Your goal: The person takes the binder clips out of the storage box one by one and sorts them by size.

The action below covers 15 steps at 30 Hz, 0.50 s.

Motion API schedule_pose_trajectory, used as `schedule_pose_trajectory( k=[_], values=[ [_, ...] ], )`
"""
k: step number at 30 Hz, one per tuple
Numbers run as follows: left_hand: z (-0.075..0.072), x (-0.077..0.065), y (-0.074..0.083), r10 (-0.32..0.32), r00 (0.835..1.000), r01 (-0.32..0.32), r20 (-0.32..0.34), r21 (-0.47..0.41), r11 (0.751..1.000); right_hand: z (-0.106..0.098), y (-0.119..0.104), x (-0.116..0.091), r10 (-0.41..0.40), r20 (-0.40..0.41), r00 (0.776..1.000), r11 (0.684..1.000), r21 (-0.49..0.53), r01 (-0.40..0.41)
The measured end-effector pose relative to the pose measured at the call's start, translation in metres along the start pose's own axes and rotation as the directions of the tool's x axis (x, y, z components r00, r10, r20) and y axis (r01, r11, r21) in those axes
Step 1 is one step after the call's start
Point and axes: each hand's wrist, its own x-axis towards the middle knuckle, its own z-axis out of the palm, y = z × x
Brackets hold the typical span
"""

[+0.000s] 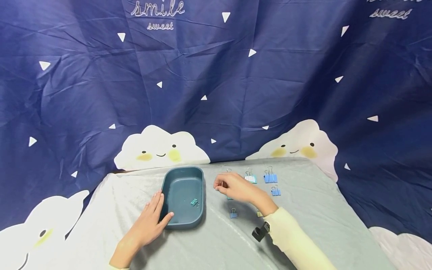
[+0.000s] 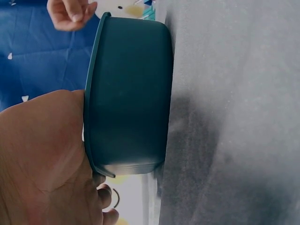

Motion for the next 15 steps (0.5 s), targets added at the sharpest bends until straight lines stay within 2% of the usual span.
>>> schedule_pose_trajectory(
  k=[5,15],
  values=[
    [0.0,0.0,0.0,-0.005,1.0,0.005,-0.004,-0.011,1.0,0.008,-0.006,0.022,-0.04,0.019,0.999,0.998,-0.04,0.041],
    [-0.003,-0.002,0.004,0.025,1.0,-0.025,-0.012,-0.045,0.999,0.026,-0.019,0.058,-0.073,0.09,0.993,0.995,-0.061,0.078]
  ],
)
